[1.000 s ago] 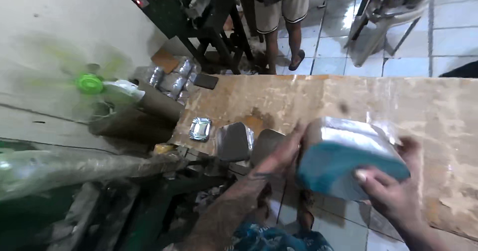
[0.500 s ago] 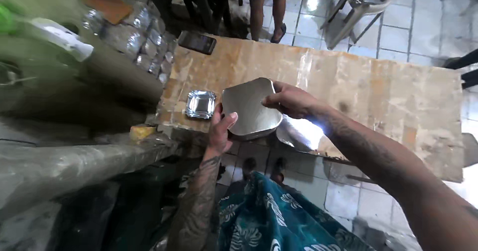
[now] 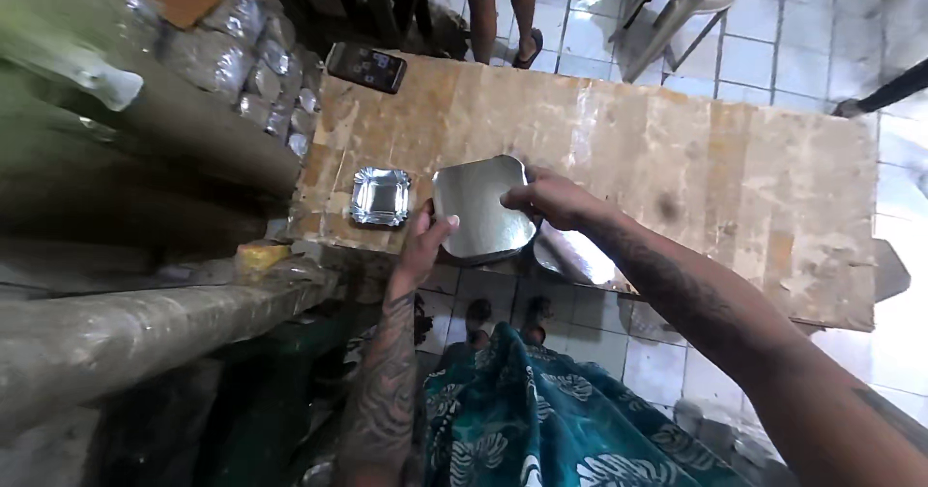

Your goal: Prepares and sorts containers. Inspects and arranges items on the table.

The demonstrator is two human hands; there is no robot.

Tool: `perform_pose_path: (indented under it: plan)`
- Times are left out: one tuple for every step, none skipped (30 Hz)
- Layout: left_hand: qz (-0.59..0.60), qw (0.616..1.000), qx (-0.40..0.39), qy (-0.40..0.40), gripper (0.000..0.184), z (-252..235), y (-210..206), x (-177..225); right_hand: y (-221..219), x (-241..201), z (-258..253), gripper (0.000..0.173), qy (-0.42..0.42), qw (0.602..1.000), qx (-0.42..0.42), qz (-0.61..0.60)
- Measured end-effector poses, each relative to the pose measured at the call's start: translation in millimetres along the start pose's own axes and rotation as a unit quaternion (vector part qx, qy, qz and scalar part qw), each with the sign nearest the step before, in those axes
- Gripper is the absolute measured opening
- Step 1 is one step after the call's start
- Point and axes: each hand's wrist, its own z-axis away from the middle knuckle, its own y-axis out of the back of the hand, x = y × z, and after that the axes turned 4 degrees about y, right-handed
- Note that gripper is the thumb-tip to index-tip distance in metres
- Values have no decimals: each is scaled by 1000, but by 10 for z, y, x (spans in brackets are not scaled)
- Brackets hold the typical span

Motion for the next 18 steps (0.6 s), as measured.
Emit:
perform_pose_path:
  plan:
    - [23, 1000, 17, -11, 69, 7, -26, -76, -21, -5, 12, 46, -5, 1000, 2, -1]
    - [72, 996, 42, -22, 78, 17, -89, -167, -50, -5, 28, 47, -9, 1000, 1, -6]
    - [122, 990, 64, -32, 86, 21, -164, -241, -79, 3, 37, 49, -9, 1000, 5, -15]
    - [147, 985, 70, -51, 91, 22, -203, -290, -107, 6, 47, 52, -10, 1000, 12, -22]
    - [150, 984, 63, -70, 91, 35, -213, -334, -127, 13, 57, 56, -11, 999, 21, -30]
    - [135, 987, 51, -77, 90, 67, -207, -370, -136, 19, 64, 58, -15, 999, 27, -36]
    - [121, 989, 45, -75, 90, 85, -211, -372, -137, 19, 57, 61, -19, 999, 32, -37]
    - [114, 990, 39, -67, 90, 89, -204, -368, -136, 26, 37, 63, -19, 998, 41, -32]
    - [112, 992, 29, -57, 89, 83, -165, -364, -135, 47, 23, 70, -12, 998, 61, -11]
    - [114, 992, 19, -53, 88, 52, -85, -354, -127, 77, 34, 82, 5, 995, 95, 27]
    - [109, 992, 20, -61, 90, -8, 24, -318, -125, 97, 117, 96, 31, 988, 131, 79]
    - [80, 993, 19, -89, 99, -101, 163, -252, -154, 116, 287, 101, 78, 974, 168, 128]
    - [49, 991, 24, -120, 99, -238, 309, -159, -221, 169, 519, 97, 145, 952, 210, 171]
    - [45, 990, 46, -130, 91, -426, 402, -40, -318, 291, 761, 83, 212, 926, 240, 202]
    - [44, 991, 52, -114, 82, -624, 440, 102, -440, 480, 956, 61, 262, 906, 251, 219]
    - [14, 996, 38, -78, 70, -815, 418, 255, -571, 696, 1067, 39, 270, 903, 234, 237]
    - [-47, 998, -15, -30, 65, -991, 367, 396, -681, 875, 1091, 32, 213, 922, 175, 271]
    - [-118, 990, -77, 19, 59, -1154, 271, 507, -764, 990, 999, 34, 118, 940, 88, 307]
